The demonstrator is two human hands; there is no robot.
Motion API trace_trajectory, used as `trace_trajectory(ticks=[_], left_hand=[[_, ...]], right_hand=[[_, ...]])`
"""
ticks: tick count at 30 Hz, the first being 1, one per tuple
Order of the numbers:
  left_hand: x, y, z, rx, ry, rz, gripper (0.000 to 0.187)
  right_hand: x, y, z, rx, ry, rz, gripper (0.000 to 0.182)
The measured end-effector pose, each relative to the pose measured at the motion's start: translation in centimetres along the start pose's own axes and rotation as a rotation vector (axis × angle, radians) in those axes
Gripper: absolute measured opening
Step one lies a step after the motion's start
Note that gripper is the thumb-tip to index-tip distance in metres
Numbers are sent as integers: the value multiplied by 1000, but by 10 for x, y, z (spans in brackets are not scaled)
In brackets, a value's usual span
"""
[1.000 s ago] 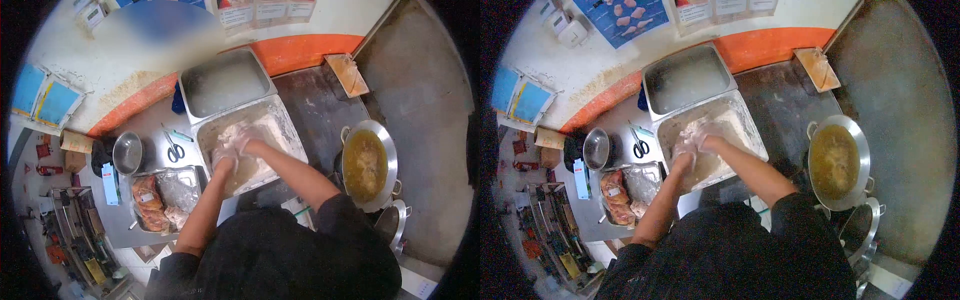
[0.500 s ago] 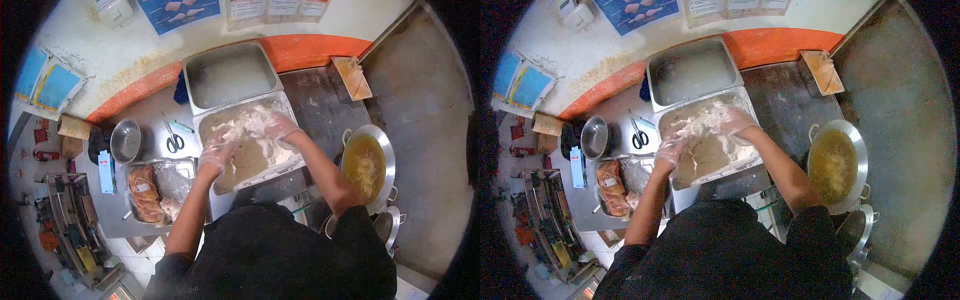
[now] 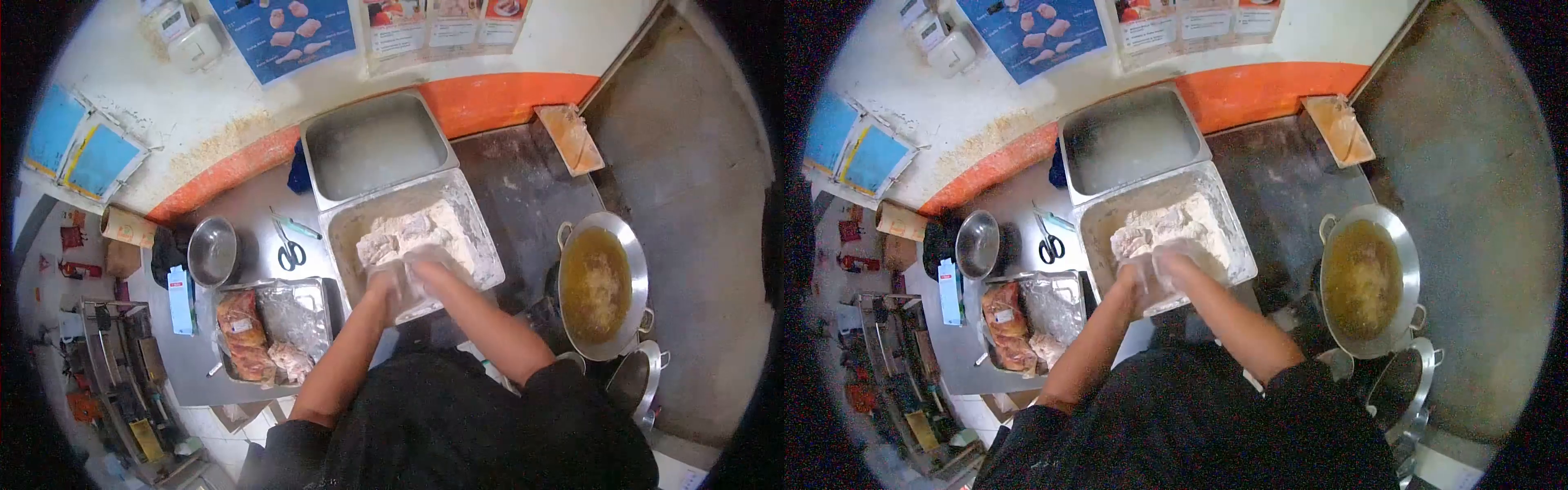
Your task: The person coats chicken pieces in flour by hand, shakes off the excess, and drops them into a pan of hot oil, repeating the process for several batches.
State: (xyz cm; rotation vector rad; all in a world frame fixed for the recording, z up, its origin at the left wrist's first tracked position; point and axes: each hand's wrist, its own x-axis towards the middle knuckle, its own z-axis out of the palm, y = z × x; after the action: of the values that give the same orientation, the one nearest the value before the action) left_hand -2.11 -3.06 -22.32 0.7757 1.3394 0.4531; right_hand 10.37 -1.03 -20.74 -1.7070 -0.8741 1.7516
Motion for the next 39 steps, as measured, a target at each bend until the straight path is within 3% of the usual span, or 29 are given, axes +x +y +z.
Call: trace_trajectory(ticks=[1, 2, 5, 6, 7, 8, 10, 11, 13, 14, 15, 18, 20, 21, 23, 26, 28, 31, 33, 35, 38, 39], left_hand=[[8, 1, 0, -551, 39, -79, 22], [15, -1, -2, -849, 62, -127, 23], [25, -14, -9, -993, 73, -151, 29], [28, -22, -11, -823, 137, -117, 30], [31, -25, -13, -651, 198, -81, 32], [3, -5, -10, -404, 208, 56, 36], [-56, 40, -1, 118, 333, 304, 45], [-57, 32, -14, 550, 362, 404, 48], [-50, 24, -21, 1041, 443, 574, 51], [-44, 24, -22, 1098, 508, 648, 52], [-42, 34, -22, 1169, 537, 633, 52], [-35, 62, -11, 1277, 597, 503, 46], [-15, 56, -5, 1177, 695, 497, 40], [-7, 70, -12, 1358, 429, 363, 40], [12, 71, -24, 1543, 146, 221, 38], [71, 35, -47, 1466, 264, 303, 35], [88, 26, -65, 1215, 375, 439, 36], [85, 17, -80, 1029, 279, 658, 37], [90, -21, -77, 1102, 427, 761, 30], [9, 51, -42, 1298, 247, 304, 48], [57, 2, -44, 1319, 74, 282, 41], [35, 36, -35, 1459, 2, 363, 33]], right_hand=[[-7, -7, 6, -152, 157, -164, 39], [-10, -10, 10, -302, 311, -325, 36], [6, -28, -3, -526, 255, -358, 44], [10, -42, -14, -669, 221, -346, 43], [49, -22, -29, -570, 150, -388, 50], [56, -35, -35, -706, 147, -367, 53], [53, -66, -43, -967, 138, -309, 60], [37, -84, -40, -1075, 21, -288, 58], [58, -47, -16, -1237, 254, -422, 53], [76, -26, -6, -1317, 373, -493, 51], [99, -15, -3, -1218, 217, -384, 49], [45, -66, -11, -1159, -58, -285, 39], [34, -68, -26, -1310, -106, -474, 48], [30, -67, -35, -1388, -134, -568, 53], [21, -58, -50, -799, -136, -446, 52], [63, -11, -90, -548, -100, -573, 55], [52, -10, -91, -904, 168, -609, 54], [-4, -64, -65, -1049, 137, -58, 50], [-15, -69, -52, -1057, 56, -107, 46], [10, -42, -49, -1044, 17, -193, 41], [22, -1, -52, 186, -135, -87, 37], [2, -16, -52, 331, -93, -82, 34]])
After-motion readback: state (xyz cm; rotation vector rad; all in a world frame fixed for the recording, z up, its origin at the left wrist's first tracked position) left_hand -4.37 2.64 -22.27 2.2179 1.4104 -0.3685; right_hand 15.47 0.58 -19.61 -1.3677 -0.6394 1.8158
